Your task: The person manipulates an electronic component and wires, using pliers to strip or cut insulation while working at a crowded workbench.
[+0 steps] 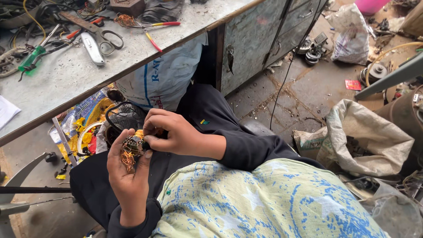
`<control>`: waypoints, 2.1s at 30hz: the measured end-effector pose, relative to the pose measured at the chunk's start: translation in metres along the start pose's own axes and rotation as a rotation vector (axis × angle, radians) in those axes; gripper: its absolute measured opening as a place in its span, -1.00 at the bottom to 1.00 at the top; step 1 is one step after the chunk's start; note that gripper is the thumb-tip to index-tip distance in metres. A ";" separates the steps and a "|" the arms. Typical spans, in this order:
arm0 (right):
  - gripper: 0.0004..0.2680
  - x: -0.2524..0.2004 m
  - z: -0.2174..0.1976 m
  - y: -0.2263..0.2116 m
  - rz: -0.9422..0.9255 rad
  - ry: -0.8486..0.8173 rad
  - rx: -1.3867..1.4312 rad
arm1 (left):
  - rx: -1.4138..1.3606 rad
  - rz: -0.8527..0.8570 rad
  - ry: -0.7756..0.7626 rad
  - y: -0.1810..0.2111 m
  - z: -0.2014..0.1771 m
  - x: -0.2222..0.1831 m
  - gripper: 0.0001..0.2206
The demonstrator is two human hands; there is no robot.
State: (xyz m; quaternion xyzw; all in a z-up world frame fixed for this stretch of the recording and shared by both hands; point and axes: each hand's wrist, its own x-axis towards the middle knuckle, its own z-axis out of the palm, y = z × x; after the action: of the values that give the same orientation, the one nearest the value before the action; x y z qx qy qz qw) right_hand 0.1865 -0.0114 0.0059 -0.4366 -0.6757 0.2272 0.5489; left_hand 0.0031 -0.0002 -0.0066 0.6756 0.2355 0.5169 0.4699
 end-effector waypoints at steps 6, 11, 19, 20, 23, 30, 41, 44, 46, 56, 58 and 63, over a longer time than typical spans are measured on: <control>-0.88 0.001 -0.005 0.004 -0.083 -0.009 -0.068 | -0.040 -0.021 0.024 -0.004 0.001 -0.001 -0.46; -0.89 -0.004 0.000 0.004 0.069 -0.100 0.040 | -0.377 -0.108 0.123 -0.024 -0.012 -0.007 -0.45; -0.79 -0.008 0.004 -0.009 -0.087 -0.178 0.107 | -0.857 -0.176 0.055 -0.050 -0.013 -0.008 -0.50; -0.79 -0.010 0.005 -0.009 -0.090 -0.171 0.110 | -0.890 -0.198 0.045 -0.050 -0.013 -0.008 -0.51; -0.79 -0.012 0.004 -0.007 -0.163 -0.136 -0.032 | -0.899 -0.249 0.033 -0.047 -0.013 -0.006 -0.50; -0.74 -0.010 0.004 -0.019 -0.191 -0.097 -0.143 | -0.854 -0.232 0.079 -0.043 -0.008 -0.004 -0.51; -0.79 -0.009 0.000 -0.022 -0.281 -0.030 -0.277 | -0.722 -0.065 0.072 -0.034 -0.004 -0.005 -0.55; -0.77 -0.008 -0.001 -0.024 -0.275 -0.013 -0.242 | -0.621 0.015 0.032 -0.028 -0.005 -0.005 -0.55; -0.76 -0.008 -0.001 -0.024 -0.245 -0.025 -0.211 | -0.549 0.058 0.000 -0.026 -0.006 -0.005 -0.55; -0.78 -0.012 -0.014 -0.012 -0.058 -0.149 -0.002 | -0.394 0.158 -0.070 -0.025 -0.003 -0.008 -0.53; -0.78 -0.012 -0.012 -0.014 -0.115 -0.120 -0.028 | -0.429 0.142 -0.058 -0.024 -0.003 -0.008 -0.52; -0.75 -0.012 -0.003 -0.027 -0.324 -0.074 -0.235 | -0.426 0.116 -0.029 -0.024 -0.006 -0.009 -0.51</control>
State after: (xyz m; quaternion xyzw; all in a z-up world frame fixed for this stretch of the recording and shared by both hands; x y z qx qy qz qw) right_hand 0.1804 -0.0355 0.0212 -0.3748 -0.7786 0.0714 0.4982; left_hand -0.0013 0.0055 -0.0316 0.5809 0.0751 0.5715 0.5747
